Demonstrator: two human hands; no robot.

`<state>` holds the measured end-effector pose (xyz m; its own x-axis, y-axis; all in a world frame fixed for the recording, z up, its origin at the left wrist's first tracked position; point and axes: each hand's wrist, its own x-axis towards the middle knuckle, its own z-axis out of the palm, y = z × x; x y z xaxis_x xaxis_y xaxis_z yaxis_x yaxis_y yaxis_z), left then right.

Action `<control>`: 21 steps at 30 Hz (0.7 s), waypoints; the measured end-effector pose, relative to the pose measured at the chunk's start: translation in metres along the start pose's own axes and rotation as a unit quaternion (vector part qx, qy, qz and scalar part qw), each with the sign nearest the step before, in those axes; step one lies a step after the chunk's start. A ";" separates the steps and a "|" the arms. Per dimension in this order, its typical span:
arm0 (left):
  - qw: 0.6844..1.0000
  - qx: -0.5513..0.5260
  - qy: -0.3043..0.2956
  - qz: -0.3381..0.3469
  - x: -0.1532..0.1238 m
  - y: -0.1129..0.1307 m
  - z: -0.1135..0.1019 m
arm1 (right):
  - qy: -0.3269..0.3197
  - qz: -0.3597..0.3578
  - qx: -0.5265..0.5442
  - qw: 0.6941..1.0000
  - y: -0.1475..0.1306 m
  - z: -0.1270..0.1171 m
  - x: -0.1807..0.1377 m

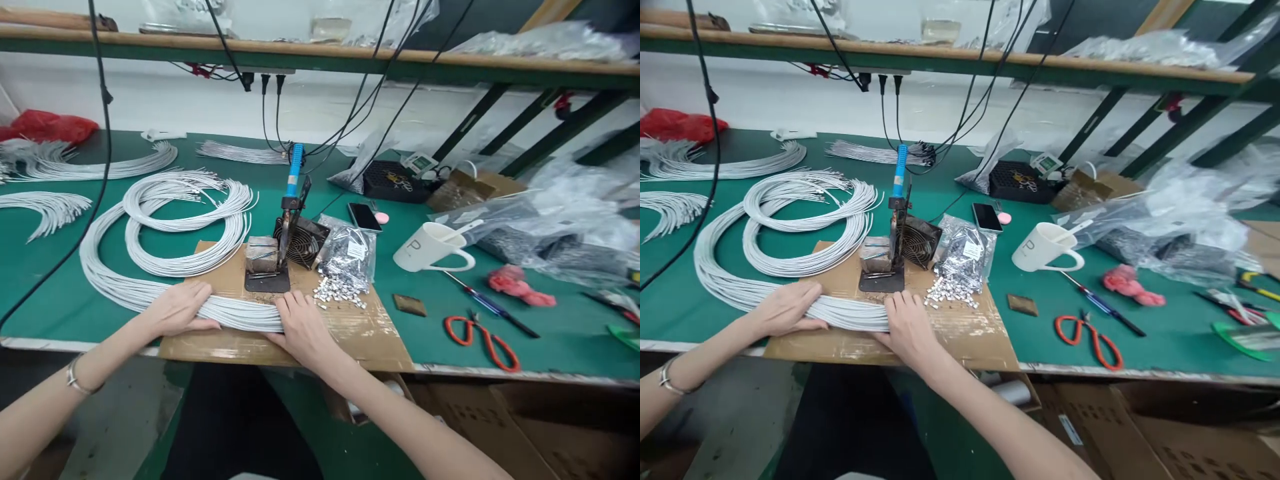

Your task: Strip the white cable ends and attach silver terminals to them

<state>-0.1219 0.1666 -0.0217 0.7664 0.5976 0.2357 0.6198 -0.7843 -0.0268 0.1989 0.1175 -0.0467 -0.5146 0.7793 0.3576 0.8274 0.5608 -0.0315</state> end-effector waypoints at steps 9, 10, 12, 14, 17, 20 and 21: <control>0.997 0.077 0.002 -0.027 -0.010 0.002 -0.013 | 0.090 0.083 0.095 0.988 0.015 -0.016 -0.046; 0.993 0.115 0.005 -0.032 -0.011 0.005 -0.015 | 0.128 0.144 0.126 0.973 0.025 -0.018 -0.074; 0.983 0.177 0.048 -0.029 -0.009 0.015 -0.016 | 0.268 0.360 0.207 0.869 0.046 -0.019 -0.143; 0.977 0.187 0.101 -0.023 -0.004 0.028 -0.013 | 0.302 0.499 0.199 0.787 0.063 -0.011 -0.218; 0.970 0.156 0.181 -0.033 0.004 0.053 -0.002 | 0.283 0.668 0.209 0.656 0.076 0.020 -0.304; 0.965 0.089 0.240 -0.049 0.012 0.081 0.011 | 0.222 0.770 0.226 0.554 0.076 0.066 -0.343; 0.969 0.038 0.233 -0.066 0.015 0.091 0.014 | 0.200 0.793 0.231 0.527 0.075 0.081 -0.346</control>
<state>-0.0515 0.1067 -0.0340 0.5310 0.5371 0.6554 0.7315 -0.6810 -0.0345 0.4208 -0.0877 -0.2484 0.9071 0.2996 -0.2956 -0.0460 -0.6276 -0.7772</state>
